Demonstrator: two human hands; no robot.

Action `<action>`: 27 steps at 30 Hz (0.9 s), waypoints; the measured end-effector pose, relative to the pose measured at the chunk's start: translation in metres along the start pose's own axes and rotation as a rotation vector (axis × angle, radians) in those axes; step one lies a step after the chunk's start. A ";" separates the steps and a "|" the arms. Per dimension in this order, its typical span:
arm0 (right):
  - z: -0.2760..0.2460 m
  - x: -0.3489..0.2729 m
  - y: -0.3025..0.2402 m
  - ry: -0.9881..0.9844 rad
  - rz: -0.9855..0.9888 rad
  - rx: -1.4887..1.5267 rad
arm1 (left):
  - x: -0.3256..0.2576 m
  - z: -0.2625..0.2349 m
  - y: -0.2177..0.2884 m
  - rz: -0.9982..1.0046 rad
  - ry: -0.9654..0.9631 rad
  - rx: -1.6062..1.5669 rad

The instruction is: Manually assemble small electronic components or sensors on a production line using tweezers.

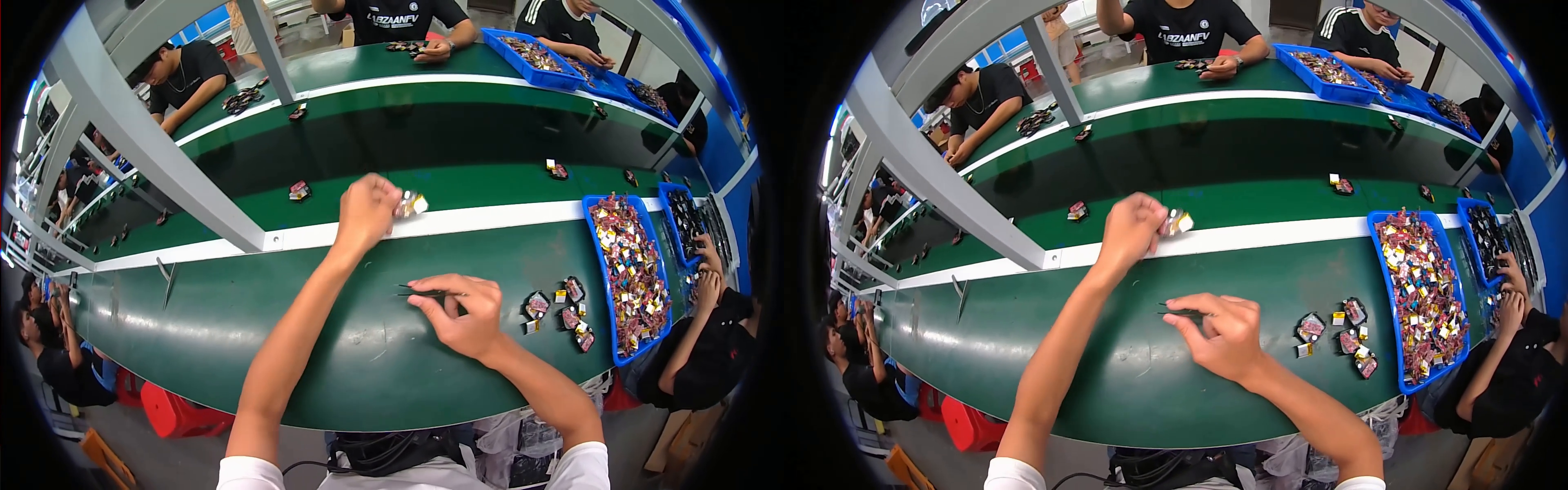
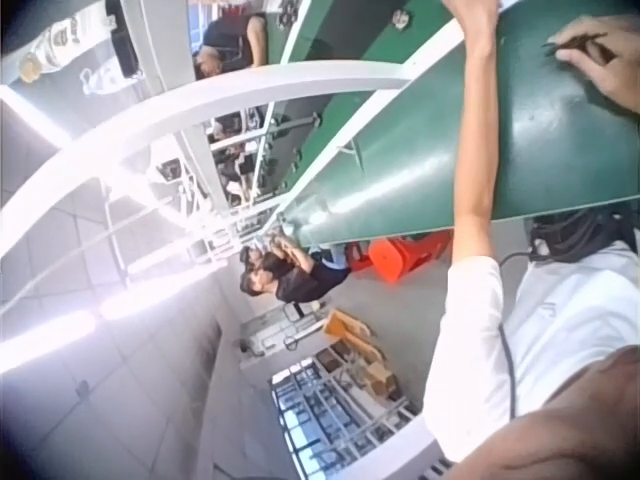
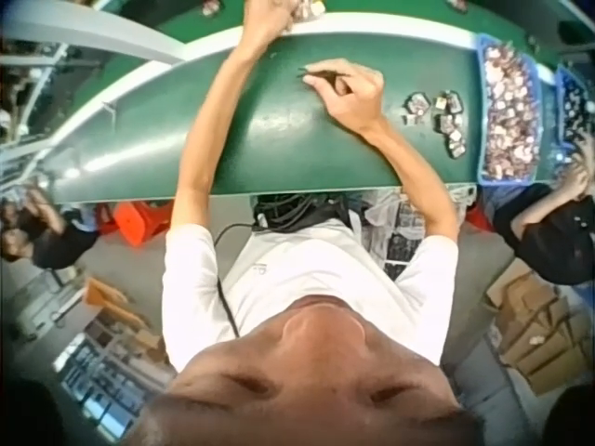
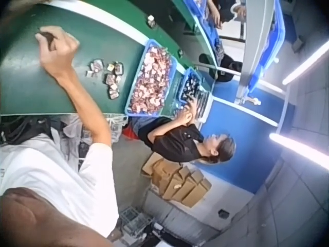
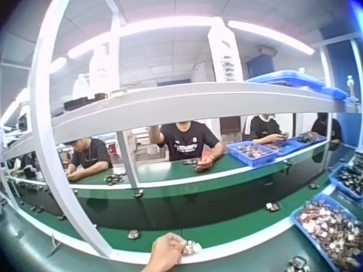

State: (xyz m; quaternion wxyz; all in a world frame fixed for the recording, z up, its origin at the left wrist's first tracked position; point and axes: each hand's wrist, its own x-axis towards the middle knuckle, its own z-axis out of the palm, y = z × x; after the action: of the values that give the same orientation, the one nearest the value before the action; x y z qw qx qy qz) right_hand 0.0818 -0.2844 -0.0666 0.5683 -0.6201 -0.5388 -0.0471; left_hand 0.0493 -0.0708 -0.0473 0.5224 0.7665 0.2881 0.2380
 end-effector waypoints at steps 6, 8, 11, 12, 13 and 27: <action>-0.001 0.006 -0.010 0.010 0.435 0.425 | -0.106 -0.032 -0.010 -0.154 -0.001 -0.198; -0.004 0.006 -0.009 0.011 0.467 0.458 | -0.121 -0.032 -0.008 -0.136 0.020 -0.214; 0.000 0.005 -0.008 0.009 0.469 0.443 | -0.132 -0.029 -0.010 -0.107 0.032 -0.240; 0.001 0.004 -0.007 0.022 0.468 0.429 | -0.133 -0.028 -0.010 -0.096 0.036 -0.248; 0.002 0.004 -0.007 0.016 0.471 0.428 | -0.135 -0.027 -0.010 -0.100 0.041 -0.251; 0.005 0.001 -0.011 -0.055 0.336 0.176 | -0.139 -0.020 -0.011 -0.021 0.021 -0.242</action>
State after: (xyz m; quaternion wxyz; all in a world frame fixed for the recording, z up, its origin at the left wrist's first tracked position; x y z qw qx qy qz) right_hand 0.0712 -0.2821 -0.0605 0.6053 -0.6504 -0.4449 0.1128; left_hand -0.0664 -0.1506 -0.0595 0.6105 0.6921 0.2706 0.2738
